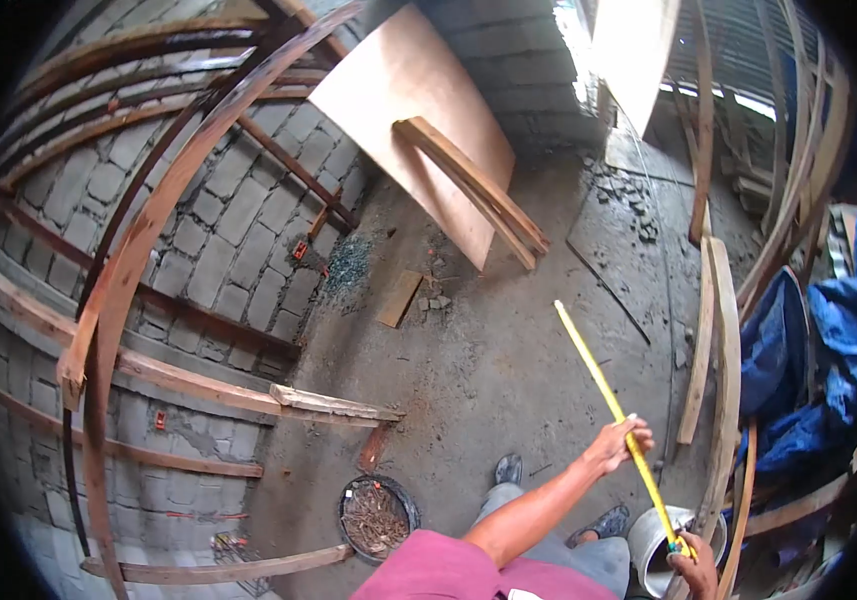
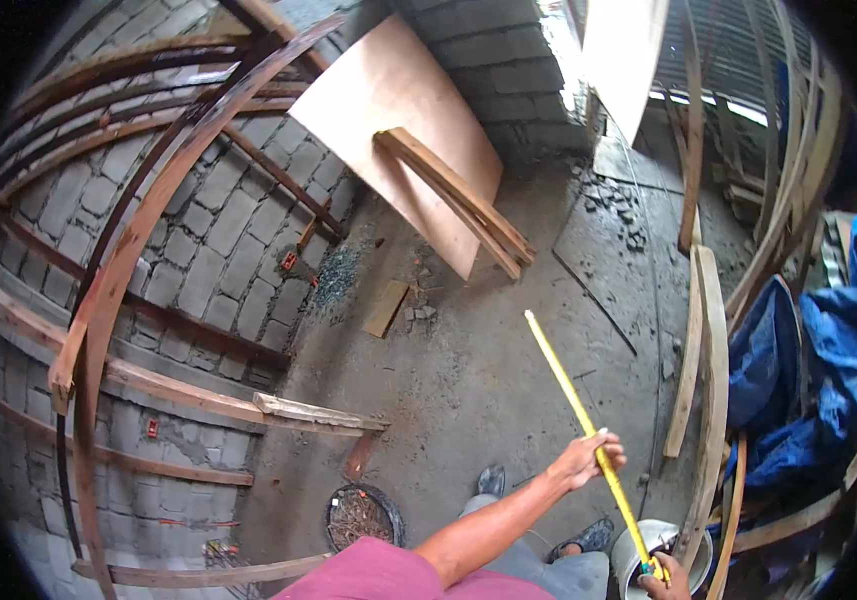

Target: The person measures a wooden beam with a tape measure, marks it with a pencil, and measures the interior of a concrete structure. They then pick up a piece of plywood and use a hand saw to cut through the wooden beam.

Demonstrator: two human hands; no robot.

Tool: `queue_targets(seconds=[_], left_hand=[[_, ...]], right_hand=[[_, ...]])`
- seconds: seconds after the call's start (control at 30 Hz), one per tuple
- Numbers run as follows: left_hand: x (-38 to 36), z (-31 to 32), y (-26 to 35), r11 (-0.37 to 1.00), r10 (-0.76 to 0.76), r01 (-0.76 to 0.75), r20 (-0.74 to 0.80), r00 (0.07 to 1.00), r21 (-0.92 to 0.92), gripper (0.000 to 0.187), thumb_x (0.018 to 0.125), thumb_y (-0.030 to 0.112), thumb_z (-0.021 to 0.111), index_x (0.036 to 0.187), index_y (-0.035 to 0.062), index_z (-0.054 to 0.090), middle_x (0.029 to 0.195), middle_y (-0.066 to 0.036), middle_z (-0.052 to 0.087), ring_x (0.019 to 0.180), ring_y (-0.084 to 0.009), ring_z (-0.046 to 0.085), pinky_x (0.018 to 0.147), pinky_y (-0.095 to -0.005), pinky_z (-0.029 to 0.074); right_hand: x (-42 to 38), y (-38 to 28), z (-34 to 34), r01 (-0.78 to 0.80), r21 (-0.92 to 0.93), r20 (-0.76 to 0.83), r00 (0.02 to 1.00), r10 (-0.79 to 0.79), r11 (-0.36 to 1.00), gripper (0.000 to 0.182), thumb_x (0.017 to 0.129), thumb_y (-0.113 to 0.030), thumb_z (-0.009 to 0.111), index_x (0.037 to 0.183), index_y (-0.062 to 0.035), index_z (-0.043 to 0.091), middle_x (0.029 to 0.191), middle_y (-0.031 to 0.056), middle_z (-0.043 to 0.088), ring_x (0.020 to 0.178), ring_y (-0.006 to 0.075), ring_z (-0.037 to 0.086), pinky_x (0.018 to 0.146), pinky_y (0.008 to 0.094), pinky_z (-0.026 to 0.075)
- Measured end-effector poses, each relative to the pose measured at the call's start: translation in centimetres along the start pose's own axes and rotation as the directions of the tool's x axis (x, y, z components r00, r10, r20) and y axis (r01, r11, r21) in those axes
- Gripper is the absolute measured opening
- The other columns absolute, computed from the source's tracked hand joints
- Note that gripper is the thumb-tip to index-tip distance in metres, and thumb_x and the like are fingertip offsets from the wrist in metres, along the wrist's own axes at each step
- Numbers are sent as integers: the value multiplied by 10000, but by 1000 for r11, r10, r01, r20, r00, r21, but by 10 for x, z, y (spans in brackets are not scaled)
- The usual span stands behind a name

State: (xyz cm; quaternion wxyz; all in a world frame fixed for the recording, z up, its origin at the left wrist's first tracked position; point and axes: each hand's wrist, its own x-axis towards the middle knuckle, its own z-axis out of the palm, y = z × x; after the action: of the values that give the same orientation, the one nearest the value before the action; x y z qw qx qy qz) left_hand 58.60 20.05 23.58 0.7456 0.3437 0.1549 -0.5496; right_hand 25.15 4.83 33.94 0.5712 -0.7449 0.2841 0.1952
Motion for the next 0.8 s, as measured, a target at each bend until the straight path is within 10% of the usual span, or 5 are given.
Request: queue_targets(seconds=[0.07, 0.1, 0.2, 0.63, 0.8], left_hand=[[-54, -43, 40, 999, -43, 45, -60, 997, 27, 332, 1018, 357, 539, 1179, 70, 584, 1072, -99, 695, 972, -275, 695, 874, -473, 544], [-71, -71, 62, 998, -58, 60, -58, 997, 36, 341, 1015, 358, 542, 1201, 75, 585, 1119, -101, 695, 1009, -276, 689, 907, -489, 530], [-131, -161, 127, 994, -22, 30, -70, 997, 101, 334, 987, 337, 593, 1209, 86, 602, 1149, -90, 687, 1102, -263, 640, 932, -497, 517], [-260, -310, 376, 967, 244, -256, -305, 920, 0, 277, 945, 231, 676, 1096, 4, 626, 906, -122, 682, 766, -241, 715, 662, -343, 624], [-238, -369, 502, 893, 437, -407, -590, 679, 193, 227, 921, 231, 702, 965, 42, 585, 796, -78, 652, 669, -182, 680, 575, -303, 599]], right_hand=[[7, -66, 32, -1, -10, -199, 980, -1, 1000, 683, 642, -312, 758, 1209, 44, 623, 959, 105, 659, 891, 209, 627, 815, 319, 496], [25, -89, 45, -174, 25, -45, 984, 175, 984, 694, 632, -316, 782, 1208, 39, 629, 998, 147, 683, 938, 273, 654, 859, 345, 502], [80, -115, 94, 83, -440, 65, 996, -61, 894, 624, 691, -356, 722, 1186, 11, 626, 1017, 191, 658, 967, 343, 635, 897, 393, 493], [269, -404, 277, 240, -491, 197, 967, -161, 837, 474, 809, -382, 700, 1103, -11, 663, 1003, 208, 663, 1010, 382, 621, 890, 438, 494], [390, -464, 300, 353, -498, 349, 918, -189, 792, 563, 800, -383, 714, 1232, -38, 607, 1033, 200, 655, 1015, 386, 618, 895, 446, 496]])
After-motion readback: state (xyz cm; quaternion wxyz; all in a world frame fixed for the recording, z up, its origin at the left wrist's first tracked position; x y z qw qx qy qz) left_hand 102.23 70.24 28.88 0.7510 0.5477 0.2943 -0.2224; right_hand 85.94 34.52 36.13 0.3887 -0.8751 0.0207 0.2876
